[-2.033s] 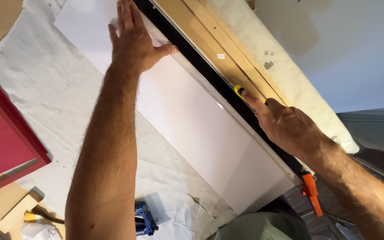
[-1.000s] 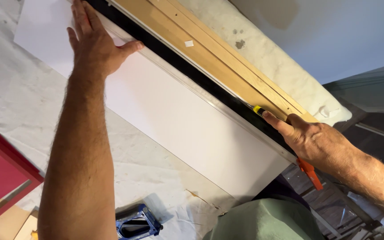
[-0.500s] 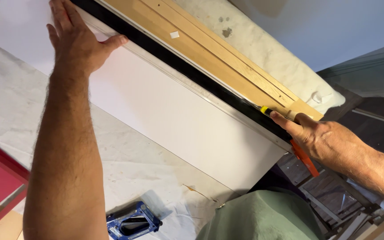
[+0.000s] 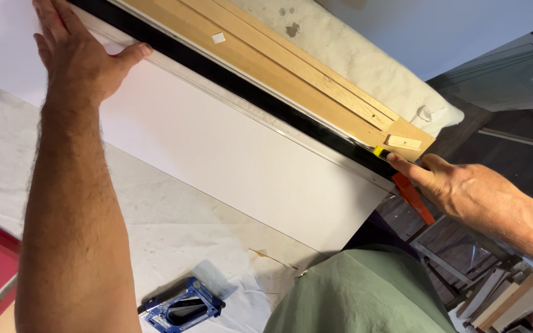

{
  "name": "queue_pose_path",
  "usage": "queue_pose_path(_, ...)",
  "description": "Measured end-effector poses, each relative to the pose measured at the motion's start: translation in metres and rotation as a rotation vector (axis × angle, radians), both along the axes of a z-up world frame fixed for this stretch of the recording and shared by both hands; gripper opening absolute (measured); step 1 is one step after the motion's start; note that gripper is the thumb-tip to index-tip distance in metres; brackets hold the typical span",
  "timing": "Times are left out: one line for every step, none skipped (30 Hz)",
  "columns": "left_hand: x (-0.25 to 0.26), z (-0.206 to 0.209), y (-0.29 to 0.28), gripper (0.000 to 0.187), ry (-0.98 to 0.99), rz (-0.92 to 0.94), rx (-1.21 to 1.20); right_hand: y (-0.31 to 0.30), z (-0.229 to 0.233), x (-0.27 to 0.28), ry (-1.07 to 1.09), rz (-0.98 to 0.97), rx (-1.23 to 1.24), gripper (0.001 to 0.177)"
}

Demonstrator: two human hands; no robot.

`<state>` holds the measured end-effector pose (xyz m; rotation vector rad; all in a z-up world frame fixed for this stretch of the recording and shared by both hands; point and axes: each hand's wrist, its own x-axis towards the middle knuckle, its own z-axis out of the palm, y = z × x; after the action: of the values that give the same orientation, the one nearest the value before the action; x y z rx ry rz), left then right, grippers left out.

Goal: Cut a white board using a utility knife and a straight edge guide

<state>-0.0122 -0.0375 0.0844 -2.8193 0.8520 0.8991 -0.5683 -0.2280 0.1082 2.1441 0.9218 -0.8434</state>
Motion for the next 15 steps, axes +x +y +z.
queue_pose_path(0.0,0.0,0.0,0.127,0.002,0.004,0.003,0.001,0.003,-0.002,0.174,-0.246,0.078,0.064)
queue_pose_path(0.0,0.0,0.0,0.127,0.006,0.009,0.006,0.001,0.006,-0.004,0.349,-0.492,0.156,0.067)
queue_pose_path(0.0,-0.001,0.0,0.127,0.01,0.007,0.006,0.001,0.007,-0.006,0.352,-0.495,0.155,0.067)
queue_pose_path(0.0,-0.001,0.001,0.126,0.004,0.0,-0.004,0.001,0.009,-0.007,0.36,-0.527,0.176,0.067)
queue_pose_path(0.0,-0.001,0.001,0.125,-0.002,-0.006,-0.014,0.001,0.011,-0.008,0.367,-0.559,0.196,0.066)
queue_pose_path(0.0,-0.001,0.002,0.125,-0.001,-0.009,-0.015,0.002,0.013,-0.008,0.368,-0.562,0.196,0.066)
queue_pose_path(-0.001,-0.001,0.002,0.125,-0.002,-0.007,-0.018,0.003,0.016,-0.009,0.385,-0.523,0.153,0.072)
queue_pose_path(-0.001,-0.001,0.002,0.125,-0.003,-0.005,-0.021,0.003,0.019,-0.009,0.401,-0.485,0.109,0.081)
queue_pose_path(-0.001,0.0,0.001,0.125,-0.001,-0.008,-0.022,0.003,0.022,-0.006,0.403,-0.488,0.109,0.081)
queue_pose_path(-0.001,0.001,0.001,0.124,0.0,-0.009,-0.016,0.003,0.025,-0.004,0.44,-0.591,0.144,0.081)
queue_pose_path(-0.001,0.001,0.001,0.124,0.0,-0.009,-0.011,0.003,0.029,-0.003,0.477,-0.693,0.179,0.082)
queue_pose_path(-0.001,-0.002,0.002,0.124,0.003,-0.011,-0.011,0.004,0.03,-0.004,0.48,-0.695,0.179,0.082)
queue_pose_path(0.0,-0.005,0.004,0.124,-0.006,-0.02,-0.018,0.004,0.031,-0.005,0.497,-0.837,0.187,0.091)
queue_pose_path(0.002,-0.007,0.005,0.124,-0.018,-0.029,-0.026,0.004,0.032,-0.006,0.508,-0.978,0.194,0.103)
queue_pose_path(0.001,-0.004,0.004,0.124,-0.018,-0.03,-0.028,0.004,0.033,-0.006,0.508,-0.98,0.193,0.103)
